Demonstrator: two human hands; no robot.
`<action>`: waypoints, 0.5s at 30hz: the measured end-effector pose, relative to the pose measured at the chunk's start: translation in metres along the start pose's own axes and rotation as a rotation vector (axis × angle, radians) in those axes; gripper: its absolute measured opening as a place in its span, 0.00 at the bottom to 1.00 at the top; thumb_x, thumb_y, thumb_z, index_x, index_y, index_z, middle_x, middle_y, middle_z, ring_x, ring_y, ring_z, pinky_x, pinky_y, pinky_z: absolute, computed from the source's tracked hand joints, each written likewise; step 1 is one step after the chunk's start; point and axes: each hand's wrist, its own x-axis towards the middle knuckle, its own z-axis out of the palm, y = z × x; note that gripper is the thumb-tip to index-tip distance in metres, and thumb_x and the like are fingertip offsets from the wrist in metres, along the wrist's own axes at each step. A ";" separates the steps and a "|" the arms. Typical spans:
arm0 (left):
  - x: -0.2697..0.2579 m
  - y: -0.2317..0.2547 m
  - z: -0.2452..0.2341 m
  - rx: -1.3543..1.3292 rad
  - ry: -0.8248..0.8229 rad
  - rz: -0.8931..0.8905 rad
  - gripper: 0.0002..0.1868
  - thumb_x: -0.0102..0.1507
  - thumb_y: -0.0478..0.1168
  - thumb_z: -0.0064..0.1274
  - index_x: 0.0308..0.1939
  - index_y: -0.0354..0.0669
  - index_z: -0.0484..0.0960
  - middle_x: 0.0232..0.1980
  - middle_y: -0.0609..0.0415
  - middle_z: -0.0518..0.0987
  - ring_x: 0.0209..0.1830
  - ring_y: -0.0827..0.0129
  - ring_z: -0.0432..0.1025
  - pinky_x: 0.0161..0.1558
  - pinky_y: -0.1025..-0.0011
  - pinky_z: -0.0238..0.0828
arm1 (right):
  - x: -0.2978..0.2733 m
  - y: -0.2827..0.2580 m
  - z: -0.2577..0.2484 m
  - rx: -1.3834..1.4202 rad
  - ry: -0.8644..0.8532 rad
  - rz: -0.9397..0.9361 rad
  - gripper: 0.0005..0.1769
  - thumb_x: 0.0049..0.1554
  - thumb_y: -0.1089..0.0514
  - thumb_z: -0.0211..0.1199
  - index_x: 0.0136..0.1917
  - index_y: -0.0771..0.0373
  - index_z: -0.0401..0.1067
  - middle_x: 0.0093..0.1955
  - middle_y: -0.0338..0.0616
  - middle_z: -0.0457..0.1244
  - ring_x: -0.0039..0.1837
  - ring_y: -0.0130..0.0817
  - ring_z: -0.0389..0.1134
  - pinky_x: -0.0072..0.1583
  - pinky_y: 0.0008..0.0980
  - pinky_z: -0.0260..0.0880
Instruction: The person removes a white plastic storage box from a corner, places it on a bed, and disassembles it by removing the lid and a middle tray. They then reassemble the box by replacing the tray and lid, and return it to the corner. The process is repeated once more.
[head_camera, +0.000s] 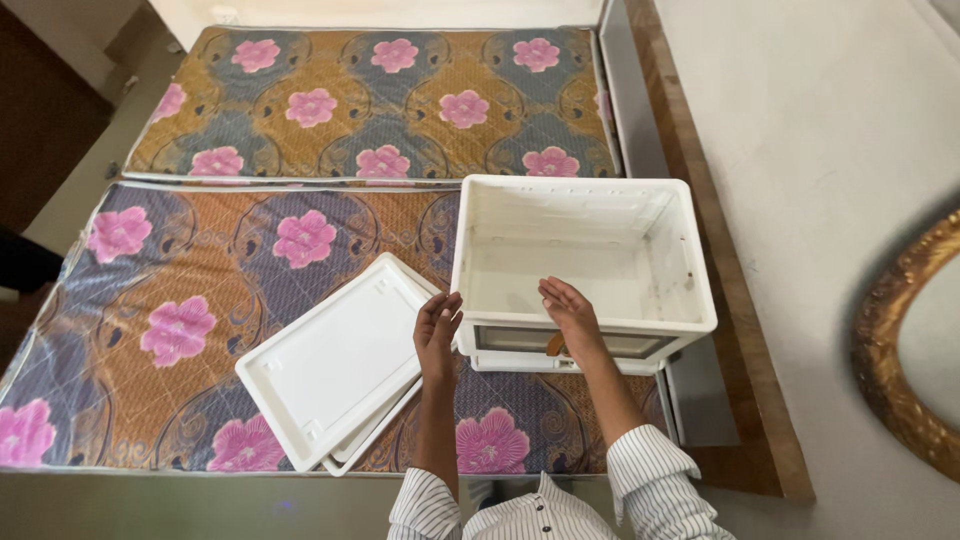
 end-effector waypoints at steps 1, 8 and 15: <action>0.001 -0.004 0.009 0.011 -0.029 -0.004 0.19 0.70 0.35 0.46 0.65 0.34 0.70 0.64 0.42 0.78 0.67 0.59 0.72 0.67 0.61 0.69 | 0.000 -0.002 -0.016 -0.035 0.027 -0.036 0.32 0.59 0.66 0.59 0.75 0.70 0.58 0.75 0.54 0.60 0.78 0.42 0.59 0.77 0.38 0.59; -0.002 -0.021 0.066 0.537 -0.244 0.218 0.19 0.69 0.35 0.47 0.64 0.36 0.73 0.60 0.47 0.83 0.65 0.61 0.73 0.66 0.65 0.65 | -0.019 -0.007 -0.099 -0.724 0.157 -0.267 0.23 0.57 0.61 0.66 0.66 0.64 0.70 0.64 0.48 0.69 0.71 0.41 0.66 0.74 0.41 0.61; 0.000 -0.035 0.086 1.091 -0.491 0.363 0.16 0.63 0.37 0.58 0.55 0.38 0.81 0.55 0.46 0.84 0.58 0.54 0.76 0.70 0.53 0.60 | -0.041 -0.016 -0.124 -1.221 0.126 -0.386 0.19 0.53 0.55 0.73 0.56 0.63 0.77 0.52 0.46 0.69 0.58 0.44 0.67 0.61 0.43 0.68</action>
